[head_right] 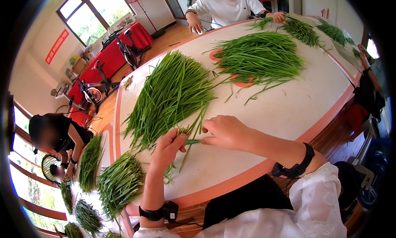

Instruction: The person sorts a bundle of chives by hand, picking through the green leaves and placing them into separate piles on the table.

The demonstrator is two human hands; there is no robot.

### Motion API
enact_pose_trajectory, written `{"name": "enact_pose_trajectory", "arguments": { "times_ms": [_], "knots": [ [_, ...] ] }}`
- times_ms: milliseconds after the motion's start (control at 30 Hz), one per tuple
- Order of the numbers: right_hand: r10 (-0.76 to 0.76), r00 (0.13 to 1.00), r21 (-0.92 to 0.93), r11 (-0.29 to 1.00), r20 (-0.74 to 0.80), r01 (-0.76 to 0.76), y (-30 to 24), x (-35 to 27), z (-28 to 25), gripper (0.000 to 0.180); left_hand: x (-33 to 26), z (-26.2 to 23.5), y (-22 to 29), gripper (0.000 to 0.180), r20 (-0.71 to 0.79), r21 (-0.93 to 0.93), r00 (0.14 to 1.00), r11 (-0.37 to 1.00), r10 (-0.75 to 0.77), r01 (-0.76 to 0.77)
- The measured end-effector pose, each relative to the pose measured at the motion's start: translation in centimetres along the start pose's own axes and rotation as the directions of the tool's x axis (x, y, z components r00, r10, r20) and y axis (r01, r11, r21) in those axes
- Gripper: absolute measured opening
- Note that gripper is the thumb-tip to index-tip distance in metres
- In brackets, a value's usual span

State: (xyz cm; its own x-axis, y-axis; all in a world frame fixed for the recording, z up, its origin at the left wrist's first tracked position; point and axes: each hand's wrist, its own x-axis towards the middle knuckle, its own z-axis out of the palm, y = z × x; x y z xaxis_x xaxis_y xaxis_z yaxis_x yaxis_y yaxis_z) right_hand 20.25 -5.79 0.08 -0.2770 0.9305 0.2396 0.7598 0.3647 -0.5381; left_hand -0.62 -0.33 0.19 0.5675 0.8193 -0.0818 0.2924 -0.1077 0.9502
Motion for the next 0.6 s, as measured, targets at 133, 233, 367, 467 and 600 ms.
{"name": "enact_pose_trajectory", "arguments": {
  "times_ms": [133, 233, 367, 467, 600],
  "knots": [
    [-0.018, 0.999, -0.131, 0.991, 0.038, 0.023, 1.4, -1.2, 1.6, 0.012, 0.3, -0.2, -0.1, 0.023, -0.067, -0.058, 0.998, 0.998, 0.01, -0.014],
    [-0.039, 0.997, -0.111, 0.993, 0.059, 0.046, 1.2, -1.1, 1.2, 0.01, 0.2, -0.3, 0.0, 0.024, -0.068, -0.064, 0.998, 0.998, -0.011, 0.007],
    [-0.118, 0.986, -0.032, 0.992, 0.118, 0.122, -0.6, -0.7, 0.7, 0.011, 0.0, -0.1, 0.2, 0.023, 0.018, -0.041, 1.0, 0.999, 0.004, -0.004],
    [-0.178, 0.984, -0.005, 0.984, 0.025, 0.178, -1.8, -0.1, 0.1, 0.012, 0.0, 0.4, -0.2, 0.019, 0.1, 0.0, 0.994, 0.999, 0.034, -0.034],
    [-0.129, 0.989, 0.025, 0.991, -0.071, 0.131, -2.0, 0.9, -0.3, 0.014, 0.2, 0.0, -0.8, 0.02, 0.162, -0.053, 0.986, 0.998, 0.042, -0.033]
  ]
}}
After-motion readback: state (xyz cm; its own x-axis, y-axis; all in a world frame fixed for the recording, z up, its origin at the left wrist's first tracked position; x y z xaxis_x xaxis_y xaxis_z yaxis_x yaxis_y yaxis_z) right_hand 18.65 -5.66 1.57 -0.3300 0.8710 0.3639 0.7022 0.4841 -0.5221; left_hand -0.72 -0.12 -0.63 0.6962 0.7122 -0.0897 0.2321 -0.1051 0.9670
